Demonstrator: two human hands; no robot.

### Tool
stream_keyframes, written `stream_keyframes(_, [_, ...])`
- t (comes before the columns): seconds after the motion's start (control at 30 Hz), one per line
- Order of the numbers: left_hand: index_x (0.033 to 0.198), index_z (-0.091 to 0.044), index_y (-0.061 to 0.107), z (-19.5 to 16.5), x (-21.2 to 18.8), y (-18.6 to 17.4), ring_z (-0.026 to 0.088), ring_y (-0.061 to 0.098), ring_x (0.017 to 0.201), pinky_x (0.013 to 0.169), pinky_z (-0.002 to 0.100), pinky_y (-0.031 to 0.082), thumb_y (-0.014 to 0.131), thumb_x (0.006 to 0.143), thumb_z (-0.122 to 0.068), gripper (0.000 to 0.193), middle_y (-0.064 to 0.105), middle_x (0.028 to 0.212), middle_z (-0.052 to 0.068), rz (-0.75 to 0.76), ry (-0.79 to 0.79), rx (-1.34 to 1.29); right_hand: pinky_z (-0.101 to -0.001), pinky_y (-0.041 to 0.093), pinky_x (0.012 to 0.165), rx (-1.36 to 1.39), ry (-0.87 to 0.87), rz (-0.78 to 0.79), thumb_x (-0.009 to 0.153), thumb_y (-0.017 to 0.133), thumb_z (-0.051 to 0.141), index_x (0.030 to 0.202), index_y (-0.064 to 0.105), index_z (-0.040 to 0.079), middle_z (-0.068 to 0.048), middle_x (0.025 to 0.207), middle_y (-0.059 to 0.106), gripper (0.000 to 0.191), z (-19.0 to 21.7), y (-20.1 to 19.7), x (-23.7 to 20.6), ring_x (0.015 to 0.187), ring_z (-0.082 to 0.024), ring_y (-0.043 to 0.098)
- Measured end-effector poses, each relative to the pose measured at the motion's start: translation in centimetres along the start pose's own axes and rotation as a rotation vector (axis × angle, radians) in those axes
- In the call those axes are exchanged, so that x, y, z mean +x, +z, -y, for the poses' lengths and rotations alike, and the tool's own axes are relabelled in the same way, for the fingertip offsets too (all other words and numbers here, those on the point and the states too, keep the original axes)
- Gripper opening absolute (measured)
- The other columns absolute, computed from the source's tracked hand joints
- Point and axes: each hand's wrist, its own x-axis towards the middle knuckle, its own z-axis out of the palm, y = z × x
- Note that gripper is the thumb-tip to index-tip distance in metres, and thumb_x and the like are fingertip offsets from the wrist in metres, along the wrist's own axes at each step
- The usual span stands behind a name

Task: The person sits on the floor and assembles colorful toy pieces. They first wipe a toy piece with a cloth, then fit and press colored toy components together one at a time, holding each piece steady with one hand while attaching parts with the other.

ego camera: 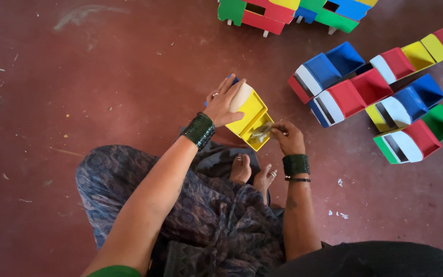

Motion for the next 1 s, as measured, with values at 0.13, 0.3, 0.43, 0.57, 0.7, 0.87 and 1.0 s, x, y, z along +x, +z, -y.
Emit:
stream_keyframes(0.13, [0.161,-0.031,0.030,0.1,0.0,0.0,0.029,0.015,0.160,0.118,0.059,0.018,0.077,0.070,-0.046,0.103,0.017,0.173,0.011,-0.003,0.008,0.002,-0.0376,0.058,0.076,-0.194,0.007,-0.070,0.081,0.083,0.017,0.098,0.068,0.002,-0.015,0.087,0.072,0.027,0.1,0.2,-0.2,0.081,-0.027,0.071])
stream_keyframes(0.3, [0.161,-0.031,0.031,-0.1,0.1,-0.1,0.029,0.015,0.160,0.118,0.059,0.018,0.077,0.070,-0.046,0.103,0.017,0.173,0.012,0.001,0.013,0.010,-0.0508,0.053,0.081,-0.489,-0.034,-0.081,0.084,0.071,0.016,0.100,0.077,0.012,-0.018,0.101,0.072,0.017,-1.1,0.4,-0.8,0.097,-0.041,0.067])
stream_keyframes(0.43, [0.161,-0.031,0.031,-0.3,0.0,0.0,0.029,0.015,0.160,0.119,0.059,0.018,0.077,0.070,-0.046,0.103,0.017,0.173,0.012,-0.004,0.012,0.013,-0.0489,0.055,0.083,-0.566,-0.163,-0.123,0.088,0.072,0.014,0.097,0.078,0.009,-0.020,0.103,0.072,0.012,-1.0,0.1,-0.5,0.097,-0.041,0.068])
stream_keyframes(0.57, [0.161,-0.031,0.030,-0.2,0.0,0.0,0.029,0.015,0.160,0.118,0.060,0.018,0.077,0.070,-0.046,0.104,0.018,0.173,0.012,0.000,-0.005,0.016,-0.0353,0.062,0.078,-0.101,0.052,-0.034,0.095,0.062,0.008,0.105,0.071,0.002,-0.016,0.099,0.075,0.015,0.7,-1.0,-0.3,0.090,-0.025,0.078])
stream_keyframes(0.7, [0.161,-0.031,0.030,-0.1,0.1,-0.2,0.029,0.014,0.160,0.119,0.060,0.018,0.077,0.071,-0.046,0.103,0.018,0.173,0.012,-0.013,-0.018,0.010,-0.0342,0.064,0.078,0.274,0.059,0.073,0.097,0.056,0.001,0.112,0.062,-0.003,-0.014,0.102,0.071,0.016,2.7,-1.1,-0.1,0.092,-0.026,0.076])
stream_keyframes(0.87, [0.162,-0.032,0.029,0.0,0.0,-0.4,0.029,0.013,0.161,0.118,0.061,0.018,0.077,0.072,-0.046,0.103,0.017,0.173,0.011,-0.005,-0.036,0.005,-0.0372,0.065,0.083,0.749,0.244,0.147,0.096,0.055,-0.001,0.112,0.059,0.000,-0.013,0.107,0.069,0.017,1.5,0.3,0.4,0.095,-0.027,0.076])
stream_keyframes(1.0, [0.161,-0.031,0.029,-0.2,0.0,-0.3,0.030,0.013,0.160,0.116,0.062,0.017,0.078,0.069,-0.045,0.105,0.017,0.173,0.011,0.008,-0.045,0.009,-0.0396,0.066,0.081,0.669,0.302,0.030,0.093,0.062,-0.003,0.107,0.060,-0.005,-0.016,0.102,0.068,0.014,-0.6,1.5,-0.6,0.093,-0.027,0.075])
